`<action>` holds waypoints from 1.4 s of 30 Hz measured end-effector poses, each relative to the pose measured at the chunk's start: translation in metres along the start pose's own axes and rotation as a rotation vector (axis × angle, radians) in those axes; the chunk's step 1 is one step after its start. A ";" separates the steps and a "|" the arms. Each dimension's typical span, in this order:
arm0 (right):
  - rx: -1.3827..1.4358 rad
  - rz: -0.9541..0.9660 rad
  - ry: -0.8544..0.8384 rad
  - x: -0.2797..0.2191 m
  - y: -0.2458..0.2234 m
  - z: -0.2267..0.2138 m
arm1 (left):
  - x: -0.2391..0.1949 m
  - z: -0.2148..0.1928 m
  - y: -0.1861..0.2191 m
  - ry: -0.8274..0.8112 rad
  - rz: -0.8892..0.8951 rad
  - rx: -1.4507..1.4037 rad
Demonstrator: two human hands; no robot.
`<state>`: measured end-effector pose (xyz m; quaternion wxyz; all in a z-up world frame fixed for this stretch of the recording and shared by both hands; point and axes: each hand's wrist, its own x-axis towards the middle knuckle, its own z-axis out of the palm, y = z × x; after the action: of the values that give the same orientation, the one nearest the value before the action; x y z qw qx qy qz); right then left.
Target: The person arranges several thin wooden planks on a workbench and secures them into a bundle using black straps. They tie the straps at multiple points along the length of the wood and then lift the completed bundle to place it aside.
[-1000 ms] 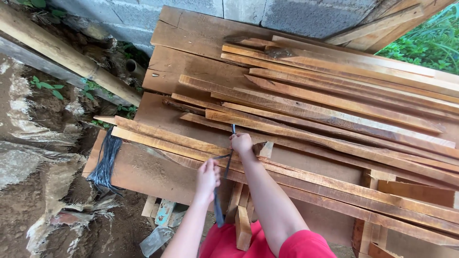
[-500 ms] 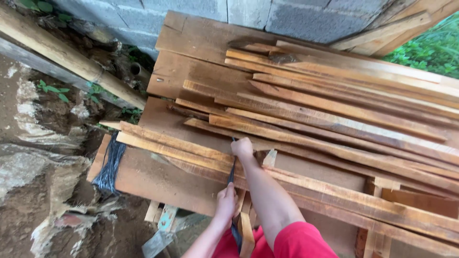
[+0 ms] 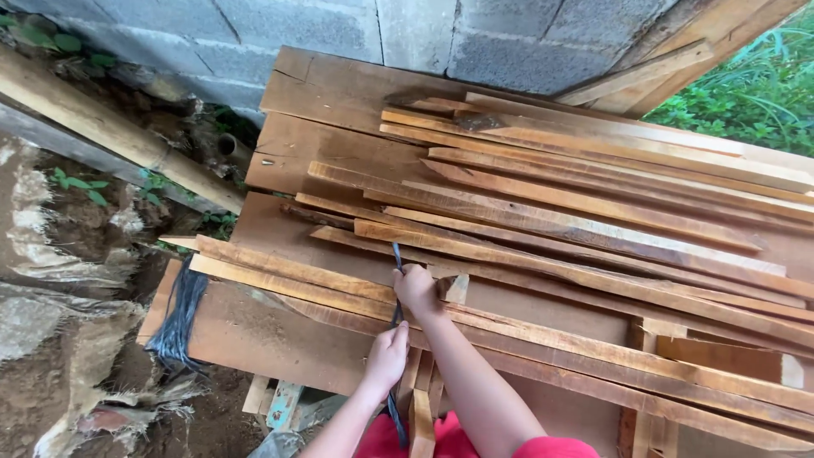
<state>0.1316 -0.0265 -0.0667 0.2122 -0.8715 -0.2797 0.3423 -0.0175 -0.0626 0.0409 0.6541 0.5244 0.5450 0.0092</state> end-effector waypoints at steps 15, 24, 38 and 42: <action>0.481 0.223 -0.103 0.008 -0.008 -0.004 | 0.125 -0.075 0.080 0.124 0.351 0.986; 0.255 0.050 -0.179 -0.002 -0.003 -0.008 | 0.165 -0.042 0.093 0.183 0.265 1.083; 0.287 0.050 -0.220 0.012 0.007 0.000 | 0.160 -0.044 0.008 -0.086 0.274 0.955; 0.339 0.044 -0.152 0.007 0.008 -0.002 | 0.172 -0.058 -0.006 0.030 0.414 1.010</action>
<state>0.1405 -0.0284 -0.0734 0.3269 -0.8007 -0.2143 0.4540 0.0074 0.0742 -0.0755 0.2974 0.8695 0.3763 -0.1177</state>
